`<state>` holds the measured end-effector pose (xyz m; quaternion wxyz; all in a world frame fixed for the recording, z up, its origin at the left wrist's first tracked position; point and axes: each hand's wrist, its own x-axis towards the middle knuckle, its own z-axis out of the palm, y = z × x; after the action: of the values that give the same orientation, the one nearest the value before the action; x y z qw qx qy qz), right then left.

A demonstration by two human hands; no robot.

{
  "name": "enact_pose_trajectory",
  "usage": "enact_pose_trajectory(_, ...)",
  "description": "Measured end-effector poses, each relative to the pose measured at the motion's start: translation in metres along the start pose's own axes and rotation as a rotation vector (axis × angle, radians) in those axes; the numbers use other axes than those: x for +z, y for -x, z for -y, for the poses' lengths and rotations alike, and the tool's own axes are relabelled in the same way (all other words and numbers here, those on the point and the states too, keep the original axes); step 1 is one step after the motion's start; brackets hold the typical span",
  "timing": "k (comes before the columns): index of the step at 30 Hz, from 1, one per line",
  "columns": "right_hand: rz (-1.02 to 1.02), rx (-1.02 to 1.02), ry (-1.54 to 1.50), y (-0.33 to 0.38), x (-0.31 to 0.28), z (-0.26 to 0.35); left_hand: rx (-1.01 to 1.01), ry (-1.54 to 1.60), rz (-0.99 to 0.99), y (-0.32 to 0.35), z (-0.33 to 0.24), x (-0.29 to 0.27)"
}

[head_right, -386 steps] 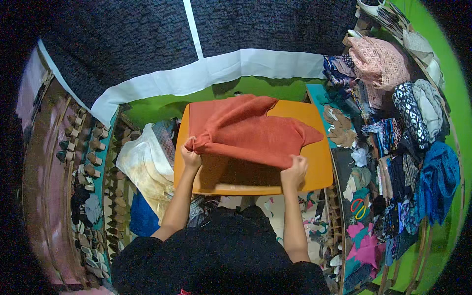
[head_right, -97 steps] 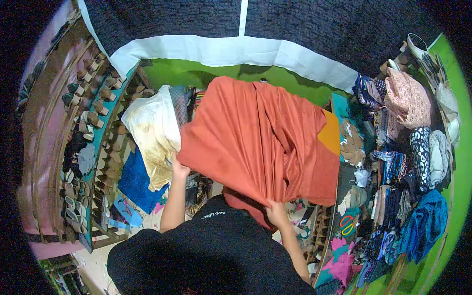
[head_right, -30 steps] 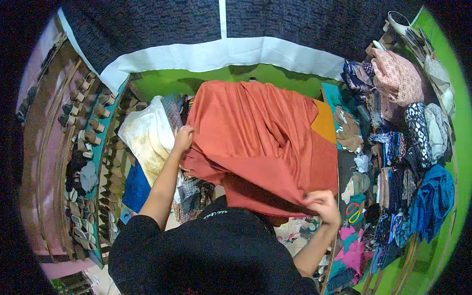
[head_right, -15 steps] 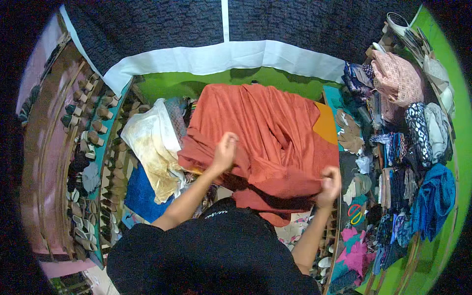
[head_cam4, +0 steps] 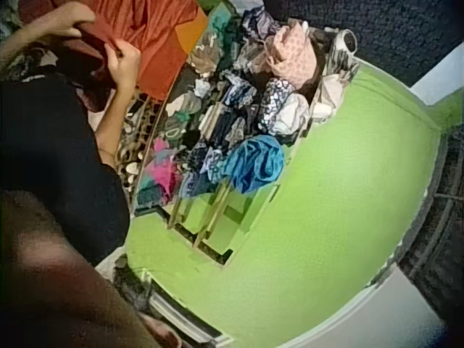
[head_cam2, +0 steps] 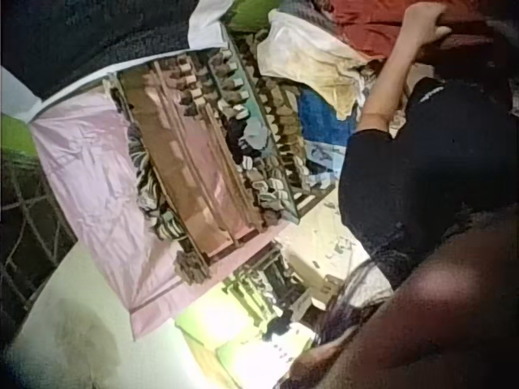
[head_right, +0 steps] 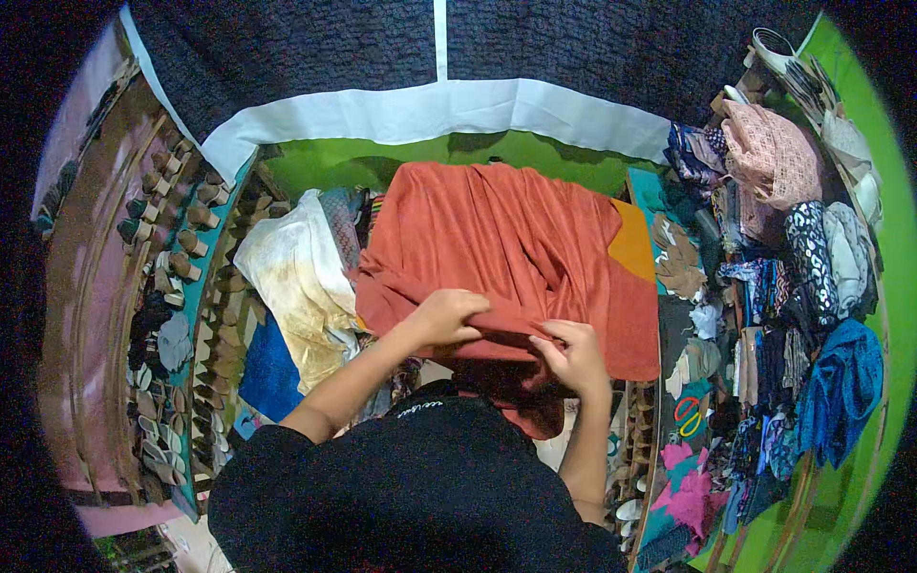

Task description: Folding different pieces of fabric on a table and organizing them onto a shelf.

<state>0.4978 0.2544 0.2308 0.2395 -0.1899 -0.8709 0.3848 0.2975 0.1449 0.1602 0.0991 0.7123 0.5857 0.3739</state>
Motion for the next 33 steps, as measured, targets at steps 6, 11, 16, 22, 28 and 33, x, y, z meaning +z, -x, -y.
enact_pose_trajectory(6, -0.306, 0.144, 0.054, 0.039, -0.053, -0.022, -0.215, -0.213, -0.300, 0.046, 0.064, -0.006)
enact_pose_trajectory(11, -0.602, 0.186, -0.017, 0.067, -0.087, -0.040, -0.286, -0.458, -0.483, 0.083, 0.101, -0.016)
enact_pose_trajectory(16, -0.729, 0.162, 0.097, 0.088, -0.123, -0.057, -0.449, -0.578, -0.567, 0.098, 0.110, -0.016)
enact_pose_trajectory(22, -1.023, 0.142, 0.155, 0.119, -0.171, -0.073, -0.487, -0.470, -0.820, 0.123, 0.123, -0.021)
enact_pose_trajectory(28, -0.855, 0.379, 0.282, 0.111, -0.182, -0.103, -0.428, -0.253, -1.216, 0.095, 0.098, -0.060)
enact_pose_trajectory(33, -0.547, 0.428, 0.322, 0.065, -0.128, -0.065, -0.414, -0.111, -1.580, 0.082, 0.067, -0.087)
